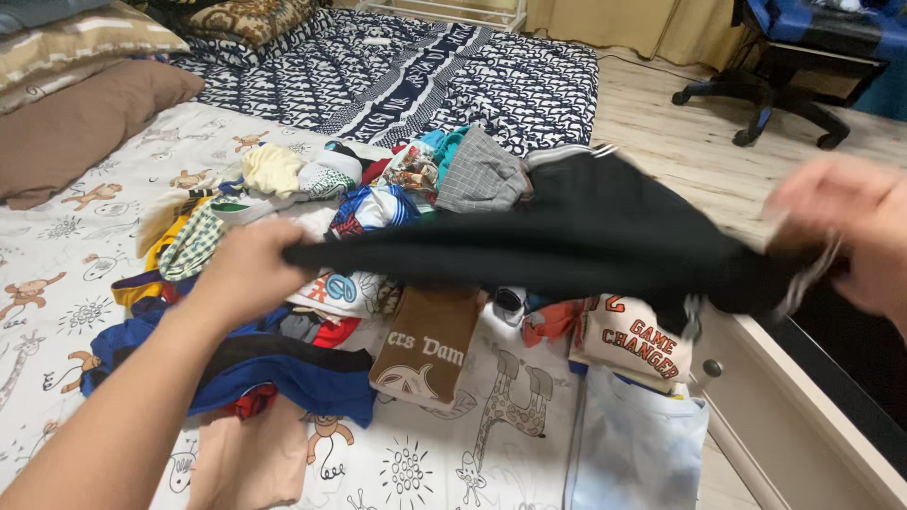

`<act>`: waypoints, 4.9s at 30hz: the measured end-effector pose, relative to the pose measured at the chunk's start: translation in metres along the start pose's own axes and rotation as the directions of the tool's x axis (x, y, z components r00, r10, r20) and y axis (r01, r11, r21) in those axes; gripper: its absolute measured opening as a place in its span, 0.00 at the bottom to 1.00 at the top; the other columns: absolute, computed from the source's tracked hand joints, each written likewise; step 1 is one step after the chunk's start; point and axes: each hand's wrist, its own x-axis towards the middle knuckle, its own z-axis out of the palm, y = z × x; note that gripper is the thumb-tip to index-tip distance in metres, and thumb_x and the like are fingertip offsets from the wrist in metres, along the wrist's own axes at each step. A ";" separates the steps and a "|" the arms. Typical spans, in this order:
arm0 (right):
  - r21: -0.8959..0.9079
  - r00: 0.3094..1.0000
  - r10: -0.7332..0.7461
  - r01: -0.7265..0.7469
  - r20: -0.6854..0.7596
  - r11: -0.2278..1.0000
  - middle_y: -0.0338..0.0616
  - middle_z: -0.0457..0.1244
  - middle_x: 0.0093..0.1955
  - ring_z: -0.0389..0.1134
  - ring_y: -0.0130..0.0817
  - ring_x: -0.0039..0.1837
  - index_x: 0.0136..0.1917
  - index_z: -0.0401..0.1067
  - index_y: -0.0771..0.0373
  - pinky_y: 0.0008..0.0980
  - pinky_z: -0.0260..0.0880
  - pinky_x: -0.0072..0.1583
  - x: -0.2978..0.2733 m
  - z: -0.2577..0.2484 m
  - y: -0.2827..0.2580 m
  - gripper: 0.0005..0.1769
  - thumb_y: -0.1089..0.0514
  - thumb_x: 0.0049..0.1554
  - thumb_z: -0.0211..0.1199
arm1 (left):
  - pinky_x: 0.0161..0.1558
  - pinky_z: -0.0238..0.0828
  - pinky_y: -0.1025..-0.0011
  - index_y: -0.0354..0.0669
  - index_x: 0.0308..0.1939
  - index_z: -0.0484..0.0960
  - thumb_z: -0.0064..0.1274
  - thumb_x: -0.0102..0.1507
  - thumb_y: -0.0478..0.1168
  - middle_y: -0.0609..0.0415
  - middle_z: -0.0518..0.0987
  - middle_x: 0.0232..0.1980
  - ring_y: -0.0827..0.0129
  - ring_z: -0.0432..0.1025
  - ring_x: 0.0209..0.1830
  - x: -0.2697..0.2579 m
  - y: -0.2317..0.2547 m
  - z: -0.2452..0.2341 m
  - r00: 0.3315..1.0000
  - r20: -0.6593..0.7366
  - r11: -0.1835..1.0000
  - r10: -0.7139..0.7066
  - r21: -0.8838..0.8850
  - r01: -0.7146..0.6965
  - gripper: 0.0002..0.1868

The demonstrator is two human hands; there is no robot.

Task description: The person picks up several garments from a pile on a bed, smooths them out by hand, folds them one at a time, and stacks them.

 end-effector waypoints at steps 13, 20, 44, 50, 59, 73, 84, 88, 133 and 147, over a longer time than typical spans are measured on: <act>-0.895 0.882 0.435 -0.034 0.183 0.444 0.50 0.69 0.52 0.71 0.47 0.57 0.62 0.69 0.58 0.44 0.72 0.57 -0.140 0.171 0.143 0.45 0.24 0.45 0.66 | 0.39 0.76 0.64 0.37 0.41 0.82 0.62 0.54 0.32 0.45 0.83 0.35 0.63 0.80 0.36 -0.147 -0.045 0.113 0.735 0.578 0.902 -0.354 0.003 0.431 0.12; -0.793 0.811 0.564 -0.236 0.158 0.561 0.48 0.68 0.54 0.70 0.44 0.59 0.52 0.73 0.61 0.42 0.71 0.57 -0.128 0.172 0.198 0.24 0.44 0.50 0.71 | 0.43 0.77 0.72 0.34 0.39 0.91 0.74 0.51 0.40 0.51 0.89 0.36 0.68 0.81 0.38 -0.101 -0.128 0.122 0.711 0.699 0.949 -0.076 -0.167 0.266 0.17; -0.808 0.823 0.254 0.355 0.508 0.470 0.40 0.62 0.40 0.71 0.41 0.36 0.78 0.60 0.30 0.40 0.73 0.42 -0.236 0.132 0.256 0.45 0.56 0.49 0.63 | 0.40 0.77 0.59 0.56 0.54 0.83 0.52 0.61 0.43 0.59 0.81 0.51 0.54 0.79 0.40 -0.122 -0.053 0.159 0.994 -0.003 0.994 -0.105 0.042 0.105 0.17; -0.896 0.876 0.336 0.201 0.345 0.395 0.44 0.61 0.49 0.67 0.39 0.52 0.68 0.68 0.38 0.40 0.68 0.53 -0.203 0.144 0.202 0.36 0.47 0.44 0.68 | 0.46 0.77 0.58 0.60 0.58 0.83 0.57 0.56 0.45 0.62 0.77 0.54 0.56 0.79 0.43 -0.122 -0.044 0.152 0.921 0.267 0.950 -0.283 0.213 0.230 0.24; -0.986 0.995 -0.082 0.071 0.059 0.152 0.46 0.64 0.49 0.65 0.45 0.55 0.52 0.72 0.59 0.49 0.62 0.54 -0.036 0.202 0.143 0.24 0.40 0.52 0.66 | 0.58 0.67 0.55 0.51 0.62 0.79 0.52 0.57 0.33 0.53 0.74 0.68 0.53 0.70 0.63 -0.017 -0.026 0.195 0.978 0.082 0.978 0.194 0.059 -0.199 0.27; 0.130 0.946 0.323 -0.323 0.020 0.938 0.36 0.61 0.42 0.61 0.22 0.41 0.54 0.62 0.53 0.26 0.61 0.39 -0.057 0.106 0.221 0.18 0.69 0.54 0.62 | 0.43 0.79 0.66 0.45 0.38 0.89 0.64 0.55 0.42 0.50 0.79 0.43 0.60 0.78 0.42 0.009 -0.091 0.169 0.989 0.131 0.955 -0.062 -0.279 0.097 0.10; -0.592 0.552 0.818 -0.608 0.163 0.529 0.34 0.68 0.51 0.75 0.38 0.46 0.55 0.79 0.51 0.33 0.77 0.50 -0.169 0.160 0.186 0.14 0.59 0.55 0.64 | 0.50 0.76 0.62 0.46 0.32 0.91 0.61 0.49 0.50 0.48 0.83 0.42 0.53 0.79 0.46 -0.096 -0.129 0.156 0.897 0.434 0.996 -0.085 0.047 0.072 0.14; -0.924 0.831 0.545 -0.111 0.116 0.366 0.41 0.64 0.56 0.66 0.37 0.62 0.54 0.77 0.49 0.38 0.68 0.64 -0.163 0.188 0.156 0.18 0.38 0.57 0.65 | 0.53 0.74 0.56 0.32 0.50 0.79 0.59 0.57 0.65 0.32 0.83 0.47 0.43 0.78 0.50 -0.101 -0.104 0.192 0.832 0.252 0.866 -0.494 0.055 0.497 0.37; 0.271 0.446 0.894 -0.857 -0.038 0.439 0.58 0.74 0.50 0.76 0.46 0.48 0.57 0.75 0.74 0.44 0.76 0.52 -0.181 0.152 0.189 0.18 0.59 0.56 0.64 | 0.76 0.38 0.49 0.31 0.77 0.57 0.42 0.69 0.64 0.40 0.52 0.83 0.45 0.44 0.83 -0.137 0.154 0.290 0.707 0.273 0.756 0.652 -0.169 -0.632 0.45; -0.838 0.987 0.078 0.077 0.141 0.540 0.51 0.55 0.74 0.50 0.53 0.77 0.72 0.64 0.56 0.58 0.42 0.74 -0.184 0.258 0.164 0.33 0.44 0.56 0.57 | 0.77 0.33 0.52 0.34 0.78 0.56 0.48 0.59 0.76 0.40 0.53 0.82 0.44 0.42 0.82 -0.139 0.143 0.313 0.694 0.230 0.713 0.683 -0.001 -0.701 0.59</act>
